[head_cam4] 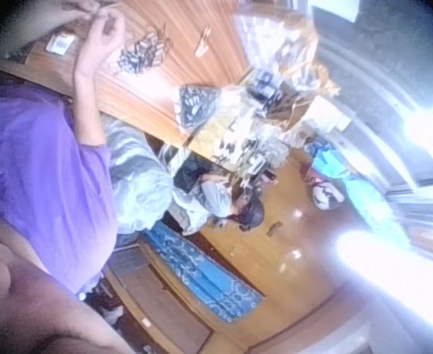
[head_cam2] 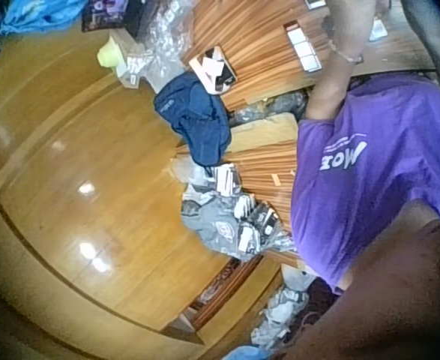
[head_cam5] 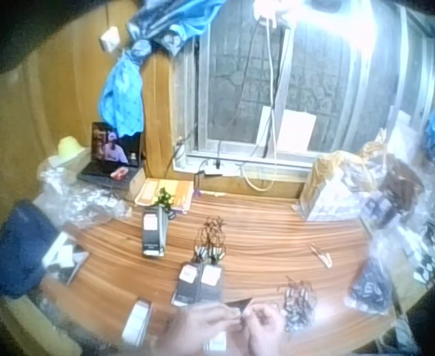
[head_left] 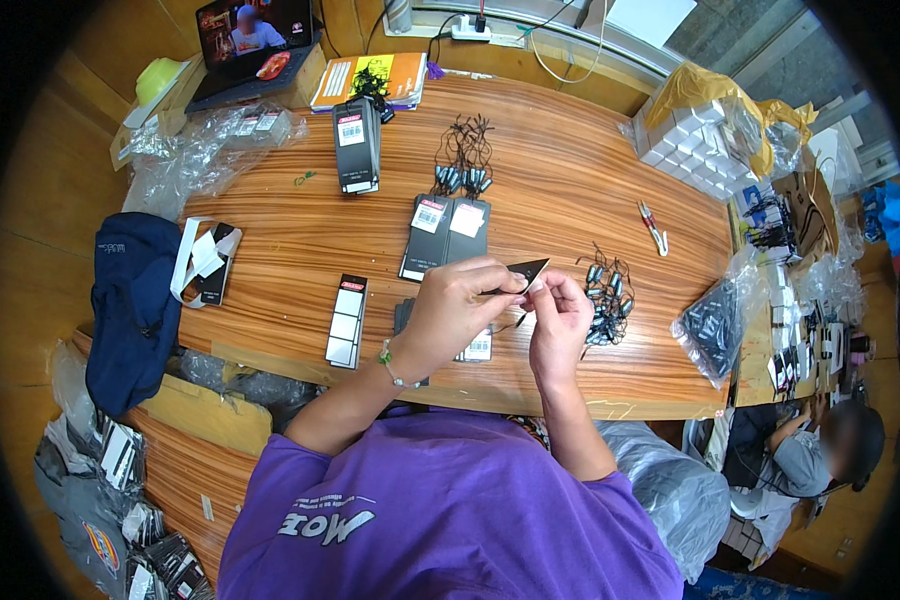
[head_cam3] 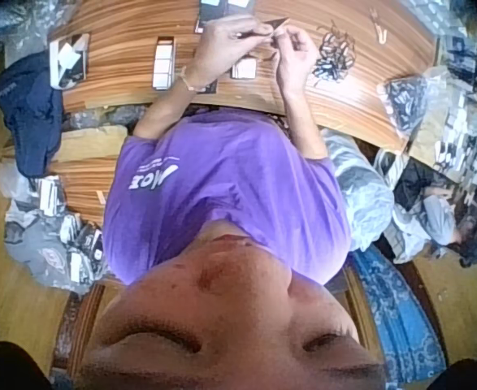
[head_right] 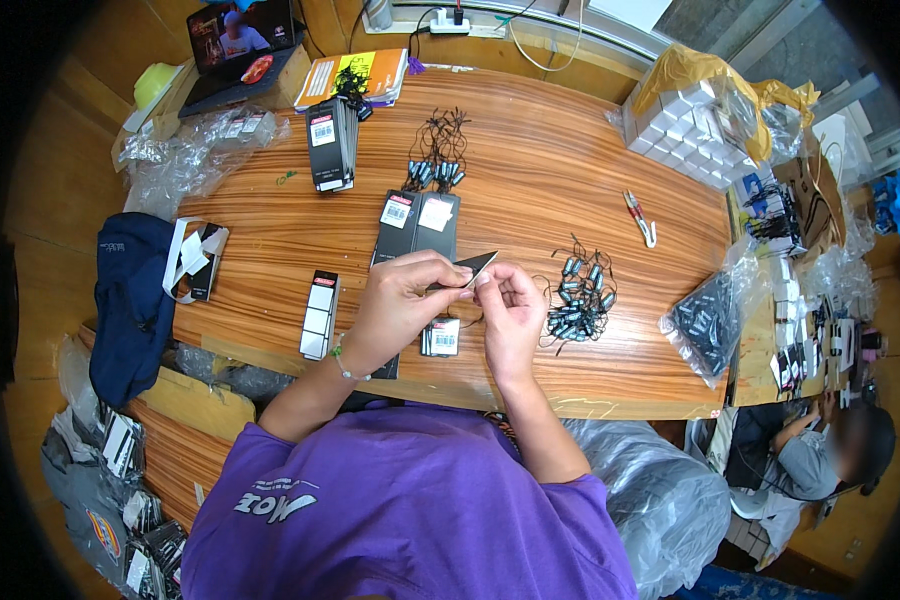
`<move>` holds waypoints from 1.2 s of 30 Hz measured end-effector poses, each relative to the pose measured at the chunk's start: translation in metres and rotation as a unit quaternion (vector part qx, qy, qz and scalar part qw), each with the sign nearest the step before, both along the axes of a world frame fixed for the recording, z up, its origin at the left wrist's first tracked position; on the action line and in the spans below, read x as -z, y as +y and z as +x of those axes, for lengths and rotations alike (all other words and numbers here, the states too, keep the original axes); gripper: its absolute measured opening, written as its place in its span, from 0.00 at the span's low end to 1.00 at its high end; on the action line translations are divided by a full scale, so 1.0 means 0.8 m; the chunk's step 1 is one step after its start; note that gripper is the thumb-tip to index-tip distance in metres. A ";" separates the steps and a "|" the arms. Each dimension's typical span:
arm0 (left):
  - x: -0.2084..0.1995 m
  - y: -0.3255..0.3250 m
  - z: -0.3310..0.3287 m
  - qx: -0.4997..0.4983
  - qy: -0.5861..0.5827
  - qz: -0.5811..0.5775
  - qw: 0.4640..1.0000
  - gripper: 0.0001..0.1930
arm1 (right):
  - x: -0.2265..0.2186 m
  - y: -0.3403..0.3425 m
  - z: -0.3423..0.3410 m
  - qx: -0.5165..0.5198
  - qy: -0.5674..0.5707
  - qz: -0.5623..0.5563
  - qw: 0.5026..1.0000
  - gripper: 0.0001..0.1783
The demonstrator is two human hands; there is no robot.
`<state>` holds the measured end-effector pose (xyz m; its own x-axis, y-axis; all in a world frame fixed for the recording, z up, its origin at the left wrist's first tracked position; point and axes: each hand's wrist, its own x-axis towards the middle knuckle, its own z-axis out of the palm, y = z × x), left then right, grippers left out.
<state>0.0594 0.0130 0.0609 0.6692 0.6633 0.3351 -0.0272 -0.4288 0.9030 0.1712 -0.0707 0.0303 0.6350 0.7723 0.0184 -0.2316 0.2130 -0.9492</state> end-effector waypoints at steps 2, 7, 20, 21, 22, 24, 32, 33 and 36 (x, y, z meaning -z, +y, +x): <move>0.003 0.000 0.000 -0.002 -0.026 -0.025 0.999 0.05 | 0.001 -0.001 0.000 -0.004 -0.016 0.012 1.000 0.01; 0.002 0.000 -0.001 -0.032 -0.027 0.016 0.999 0.06 | -0.010 0.004 0.020 0.052 -0.267 0.014 0.962 0.10; 0.000 0.002 0.012 -0.013 -0.036 0.347 0.937 0.10 | -0.021 -0.016 0.054 -0.117 -0.041 -0.004 0.992 0.01; -0.001 0.003 0.012 -0.006 -0.030 0.349 0.937 0.10 | -0.023 -0.016 0.055 -0.079 0.012 0.016 0.997 0.02; -0.002 0.003 0.012 0.002 -0.023 0.351 0.936 0.10 | -0.027 -0.016 0.057 -0.041 0.066 0.035 0.996 0.03; 0.009 0.001 0.012 -0.002 -0.011 0.324 0.946 0.11 | -0.038 -0.010 0.069 0.006 0.047 0.111 0.993 0.03; 0.020 -0.001 -0.009 0.012 0.035 0.180 0.983 0.16 | -0.069 -0.005 0.054 -0.050 0.065 0.218 0.973 0.03; 0.016 0.004 -0.021 0.009 0.050 0.177 0.983 0.17 | -0.068 -0.007 0.057 -0.057 0.067 0.219 0.972 0.03; 0.019 0.035 -0.069 -0.054 0.105 0.118 0.986 0.17 | -0.069 -0.017 0.065 -0.054 0.050 0.196 0.978 0.05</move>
<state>0.0041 0.0406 0.0457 0.6699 0.6544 0.3507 0.2061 -0.6177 0.7589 0.2229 -0.0846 0.0854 0.5634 0.7816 0.2678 -0.3614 0.5247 -0.7708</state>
